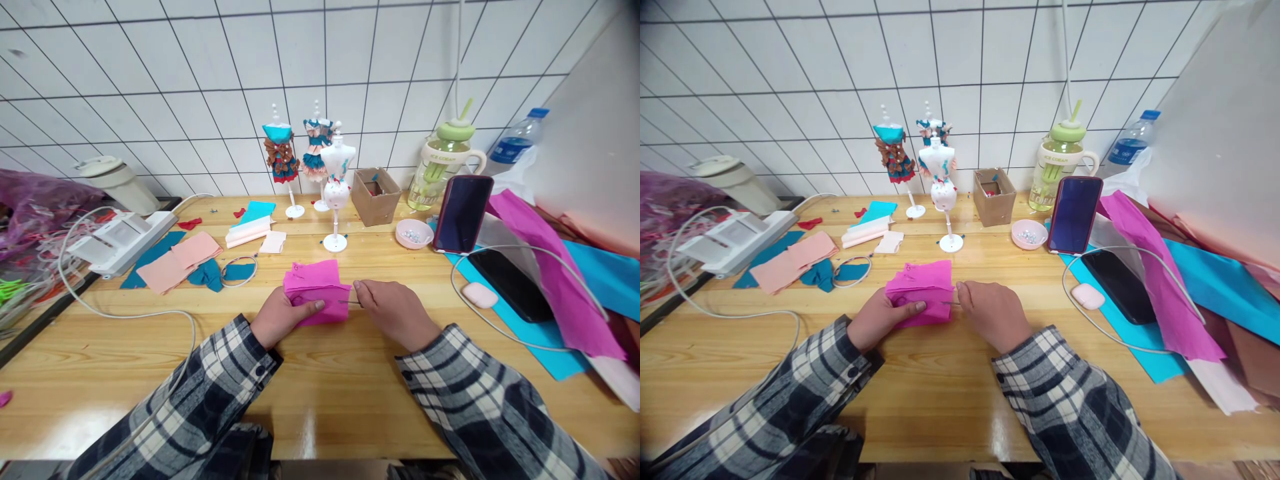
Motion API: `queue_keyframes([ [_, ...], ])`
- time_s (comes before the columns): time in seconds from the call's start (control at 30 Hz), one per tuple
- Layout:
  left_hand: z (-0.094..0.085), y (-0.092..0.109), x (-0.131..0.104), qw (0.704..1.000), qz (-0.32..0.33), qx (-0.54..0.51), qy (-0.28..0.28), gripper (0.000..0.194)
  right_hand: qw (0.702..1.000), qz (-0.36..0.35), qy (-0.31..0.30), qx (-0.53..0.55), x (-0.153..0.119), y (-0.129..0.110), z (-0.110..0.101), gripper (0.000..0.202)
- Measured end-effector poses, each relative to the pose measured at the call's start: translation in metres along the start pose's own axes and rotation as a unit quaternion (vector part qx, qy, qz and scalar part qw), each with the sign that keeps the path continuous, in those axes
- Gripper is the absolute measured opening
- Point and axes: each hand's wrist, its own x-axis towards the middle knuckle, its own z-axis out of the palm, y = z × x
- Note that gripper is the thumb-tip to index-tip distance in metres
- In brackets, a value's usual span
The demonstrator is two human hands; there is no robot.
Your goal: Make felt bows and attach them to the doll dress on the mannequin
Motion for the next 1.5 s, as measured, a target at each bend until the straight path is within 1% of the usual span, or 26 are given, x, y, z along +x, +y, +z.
queue_keyframes([
  [0.17, 0.0003, 0.0001, 0.0002, 1.000, 0.008, 0.007, -0.006, 0.050, 1.000, -0.004, -0.005, 0.000, -0.0002, -0.0017, 0.0012, 0.049],
  [0.33, 0.0010, 0.0020, -0.0001, 1.000, 0.006, -0.009, -0.002, 0.052, 1.000, 0.006, 0.006, -0.009, -0.0002, -0.0009, 0.0007, 0.049],
  [0.53, 0.0012, 0.0020, -0.0001, 1.000, 0.005, -0.018, -0.005, 0.051, 1.000, 0.002, -0.003, -0.007, 0.0001, 0.0004, 0.0002, 0.049],
  [0.7, 0.0014, 0.0018, -0.0004, 1.000, 0.003, -0.029, -0.002, 0.053, 1.000, 0.019, 0.003, -0.016, 0.0003, 0.0030, -0.0018, 0.049],
  [0.93, 0.0003, 0.0000, -0.0007, 0.998, -0.002, -0.064, -0.011, 0.054, 1.000, 0.018, 0.001, -0.014, -0.0001, 0.0028, 0.0000, 0.049],
  [1.1, -0.0002, -0.0003, -0.0008, 0.999, -0.021, -0.048, -0.014, 0.055, 1.000, 0.016, -0.008, -0.010, 0.0005, 0.0021, -0.0008, 0.051],
  [1.3, 0.0011, 0.0010, -0.0016, 1.000, -0.005, -0.019, -0.022, 0.050, 1.000, 0.007, -0.003, -0.004, -0.0004, -0.0004, 0.0003, 0.051],
  [1.5, 0.0022, 0.0024, -0.0021, 1.000, -0.003, -0.003, -0.028, 0.046, 1.000, 0.005, -0.003, -0.007, -0.0017, -0.0014, 0.0021, 0.049],
])
